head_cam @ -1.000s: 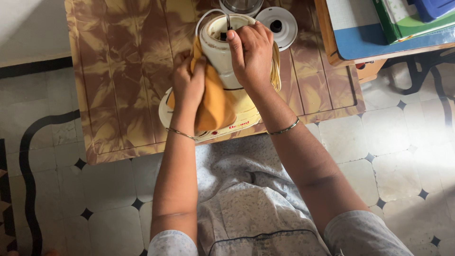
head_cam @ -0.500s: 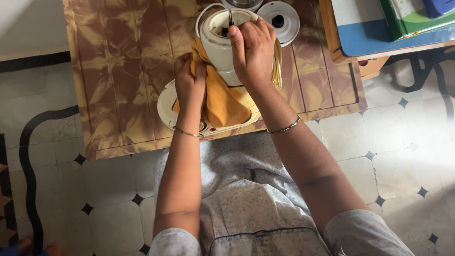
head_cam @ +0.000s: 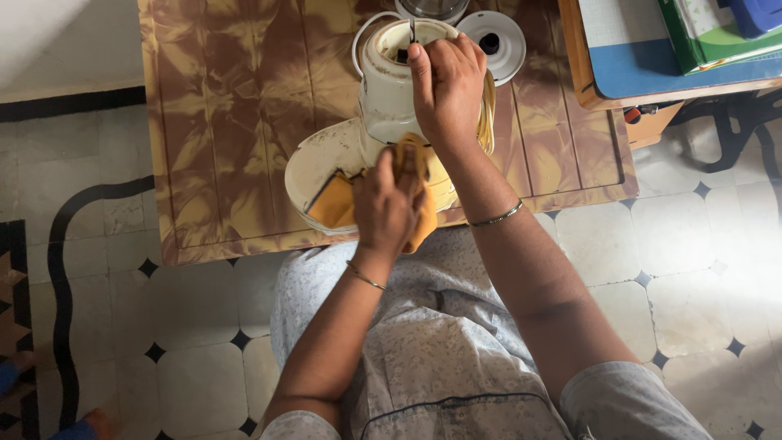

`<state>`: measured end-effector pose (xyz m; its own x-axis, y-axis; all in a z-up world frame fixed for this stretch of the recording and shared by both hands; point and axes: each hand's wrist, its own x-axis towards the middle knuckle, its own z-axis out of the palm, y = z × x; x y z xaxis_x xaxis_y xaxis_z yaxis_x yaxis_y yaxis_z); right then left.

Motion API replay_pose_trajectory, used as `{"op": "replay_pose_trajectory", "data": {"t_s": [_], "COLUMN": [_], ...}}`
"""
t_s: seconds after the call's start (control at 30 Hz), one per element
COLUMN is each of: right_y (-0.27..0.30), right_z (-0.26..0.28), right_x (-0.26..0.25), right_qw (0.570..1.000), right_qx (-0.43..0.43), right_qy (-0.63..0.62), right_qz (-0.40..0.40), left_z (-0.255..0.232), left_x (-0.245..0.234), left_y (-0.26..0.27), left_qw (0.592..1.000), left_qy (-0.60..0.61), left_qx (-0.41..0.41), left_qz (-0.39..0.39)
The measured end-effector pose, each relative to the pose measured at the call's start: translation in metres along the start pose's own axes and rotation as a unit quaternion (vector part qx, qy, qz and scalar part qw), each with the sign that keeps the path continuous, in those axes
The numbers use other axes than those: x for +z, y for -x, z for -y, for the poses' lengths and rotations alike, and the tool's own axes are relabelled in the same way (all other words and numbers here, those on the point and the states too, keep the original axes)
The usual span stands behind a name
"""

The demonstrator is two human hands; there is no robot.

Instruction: The person cleans a blender by wiping its base, interior, and outer surface with a cloth.

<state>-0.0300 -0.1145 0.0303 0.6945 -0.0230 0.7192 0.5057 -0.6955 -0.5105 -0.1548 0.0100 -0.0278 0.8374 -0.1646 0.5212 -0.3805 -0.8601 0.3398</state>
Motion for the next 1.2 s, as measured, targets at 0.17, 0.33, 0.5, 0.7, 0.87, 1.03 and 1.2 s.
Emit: {"op": "replay_pose_trajectory", "data": {"t_s": [0.17, 0.33, 0.5, 0.7, 0.87, 1.03, 1.2], "right_y": [-0.004, -0.008, 0.001, 0.003, -0.005, -0.007, -0.007], "right_z": [-0.006, -0.010, -0.006, -0.001, -0.003, -0.008, -0.008], "right_x": [0.005, 0.007, 0.004, 0.002, 0.008, 0.010, 0.009], "right_qw": [1.000, 1.000, 1.000, 1.000, 0.999, 0.999, 0.999], "right_qx": [-0.010, -0.014, -0.009, -0.017, -0.010, -0.016, -0.033], "right_qy": [-0.003, 0.004, 0.006, 0.018, 0.021, 0.027, 0.019], "right_qz": [-0.011, -0.001, 0.001, -0.017, -0.024, -0.022, -0.028], "left_z": [-0.012, 0.012, 0.031, 0.057, 0.054, 0.013, -0.004], "left_x": [0.009, -0.004, -0.009, 0.004, -0.005, -0.017, -0.021], "left_y": [-0.010, -0.016, -0.004, -0.032, -0.041, -0.006, 0.005], "left_qw": [0.999, 0.997, 0.999, 0.988, 0.977, 0.995, 0.991], "left_qy": [-0.020, -0.029, -0.034, -0.028, -0.018, -0.067, -0.081], "left_qx": [0.028, 0.063, -0.019, -0.141, -0.173, -0.070, -0.072], "left_qz": [0.036, 0.030, 0.005, 0.062, 0.121, 0.020, 0.075]}}
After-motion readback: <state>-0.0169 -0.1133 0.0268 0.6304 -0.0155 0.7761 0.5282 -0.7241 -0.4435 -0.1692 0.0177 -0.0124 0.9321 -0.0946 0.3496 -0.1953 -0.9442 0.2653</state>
